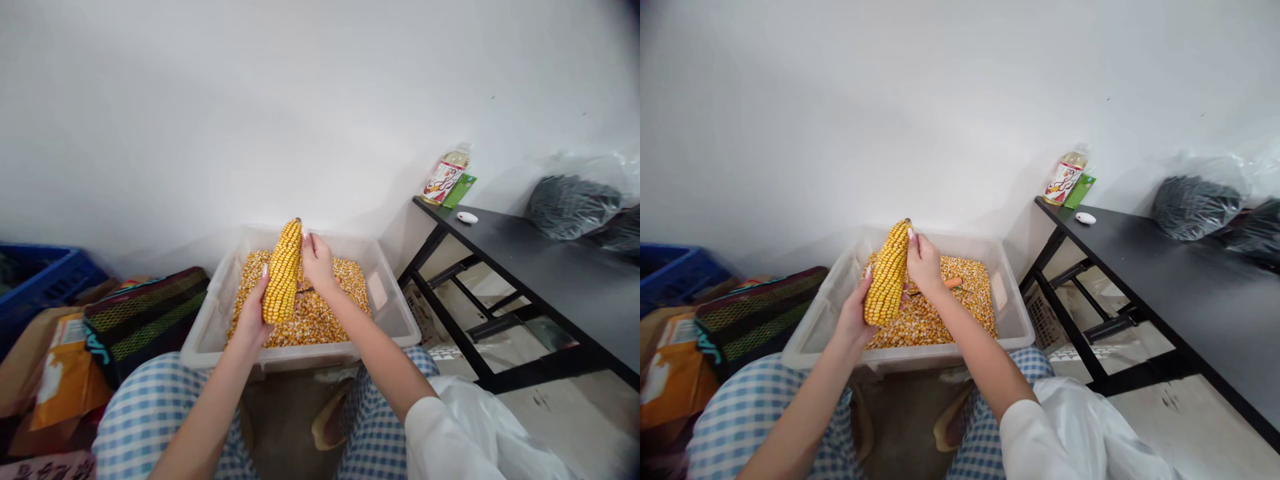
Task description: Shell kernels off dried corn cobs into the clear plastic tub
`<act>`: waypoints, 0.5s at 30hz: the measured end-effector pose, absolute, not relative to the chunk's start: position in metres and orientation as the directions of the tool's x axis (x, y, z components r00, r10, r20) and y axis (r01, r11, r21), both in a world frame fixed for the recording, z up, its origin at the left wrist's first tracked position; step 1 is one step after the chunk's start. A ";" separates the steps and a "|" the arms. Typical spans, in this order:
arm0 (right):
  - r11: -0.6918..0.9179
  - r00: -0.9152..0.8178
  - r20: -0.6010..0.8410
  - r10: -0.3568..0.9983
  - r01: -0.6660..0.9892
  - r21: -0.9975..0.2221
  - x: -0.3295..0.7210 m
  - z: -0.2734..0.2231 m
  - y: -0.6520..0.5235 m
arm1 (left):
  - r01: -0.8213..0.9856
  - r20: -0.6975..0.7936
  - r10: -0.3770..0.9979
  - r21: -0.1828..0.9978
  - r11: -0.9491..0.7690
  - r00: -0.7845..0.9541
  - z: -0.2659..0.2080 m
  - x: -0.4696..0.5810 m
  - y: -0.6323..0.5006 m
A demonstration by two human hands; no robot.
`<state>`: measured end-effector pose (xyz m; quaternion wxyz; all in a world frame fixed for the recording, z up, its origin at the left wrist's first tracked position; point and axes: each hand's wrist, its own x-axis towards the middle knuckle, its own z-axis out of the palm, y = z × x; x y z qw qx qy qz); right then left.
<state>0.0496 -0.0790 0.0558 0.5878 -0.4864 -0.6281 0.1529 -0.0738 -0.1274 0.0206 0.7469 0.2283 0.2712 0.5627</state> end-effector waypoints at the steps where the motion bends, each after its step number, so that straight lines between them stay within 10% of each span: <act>1: 0.512 0.126 0.625 0.770 0.463 -0.724 0.050 0.056 -0.087 | -0.726 -0.157 0.964 0.635 0.266 0.216 0.022 -0.075 -0.127; 8: 0.815 -0.494 0.692 0.526 0.526 -0.244 0.045 0.035 -0.158 | -0.784 -0.140 0.967 0.565 0.256 0.214 0.019 -0.082 -0.120; 15: 0.410 0.103 0.517 0.850 0.486 -0.772 0.055 0.038 -0.119 | -0.754 -0.123 0.946 0.576 0.315 0.301 0.025 -0.086 -0.124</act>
